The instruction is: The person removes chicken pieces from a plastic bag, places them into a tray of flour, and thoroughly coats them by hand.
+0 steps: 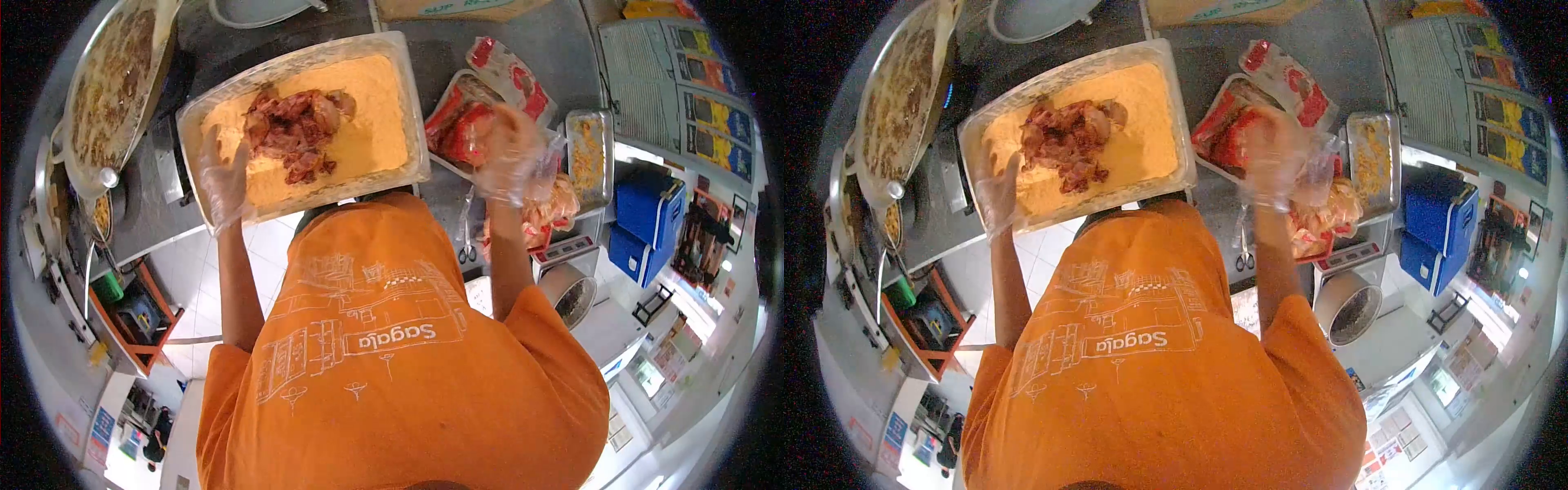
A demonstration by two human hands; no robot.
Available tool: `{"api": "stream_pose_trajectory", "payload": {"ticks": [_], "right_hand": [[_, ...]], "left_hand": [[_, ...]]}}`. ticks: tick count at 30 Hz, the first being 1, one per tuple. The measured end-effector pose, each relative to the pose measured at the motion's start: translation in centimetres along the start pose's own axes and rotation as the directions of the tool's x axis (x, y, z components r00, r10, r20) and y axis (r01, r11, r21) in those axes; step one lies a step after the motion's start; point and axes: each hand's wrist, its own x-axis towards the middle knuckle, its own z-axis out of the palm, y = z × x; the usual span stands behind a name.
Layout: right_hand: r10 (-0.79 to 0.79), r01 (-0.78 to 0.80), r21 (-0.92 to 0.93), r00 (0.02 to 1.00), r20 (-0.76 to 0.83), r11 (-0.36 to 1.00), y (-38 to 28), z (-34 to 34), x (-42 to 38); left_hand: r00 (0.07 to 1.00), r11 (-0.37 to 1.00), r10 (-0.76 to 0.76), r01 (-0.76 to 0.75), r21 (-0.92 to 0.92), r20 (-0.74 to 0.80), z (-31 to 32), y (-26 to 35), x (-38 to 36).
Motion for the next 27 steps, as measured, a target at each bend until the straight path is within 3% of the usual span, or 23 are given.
{"api": "stream_pose_trajectory", "payload": {"ticks": [2, 3, 6, 8, 12, 16, 27], "right_hand": [[-0.014, 0.020, -0.201, 0.999, 0.035, 0.979, 4.2, -6.1, -0.3], [0.004, 0.039, -0.289, 0.989, 0.148, 0.957, 6.3, -7.4, -0.6], [0.097, 0.110, -0.409, 0.886, 0.453, 0.906, 10.2, -6.3, -2.1], [0.169, 0.167, -0.464, 0.783, 0.599, 0.870, 12.1, -4.2, -2.2], [0.275, 0.225, -0.488, 0.599, 0.752, 0.844, 14.3, -2.0, -0.1], [0.328, 0.246, -0.500, 0.510, 0.795, 0.830, 15.7, -0.7, 1.0], [0.383, 0.275, -0.538, 0.460, 0.801, 0.797, 16.8, 1.4, 0.0]], "left_hand": [[0.992, 0.971, -0.118, 0.127, -0.201, 0.054, 0.2, 0.2, -0.4], [0.981, 0.937, -0.173, 0.192, -0.292, 0.088, 0.4, 0.2, -0.5], [0.980, 0.930, -0.169, 0.194, -0.312, 0.104, 2.5, -1.4, -0.2], [0.973, 0.925, -0.176, 0.215, -0.314, 0.149, 2.4, 1.2, 0.0], [0.980, 0.939, -0.129, 0.170, -0.300, 0.154, 2.2, 4.7, 0.2], [0.981, 0.923, -0.091, 0.147, -0.356, 0.170, 2.4, 4.8, 0.3], [0.973, 0.920, -0.049, 0.131, -0.368, 0.224, 3.7, 2.8, -0.7]]}}
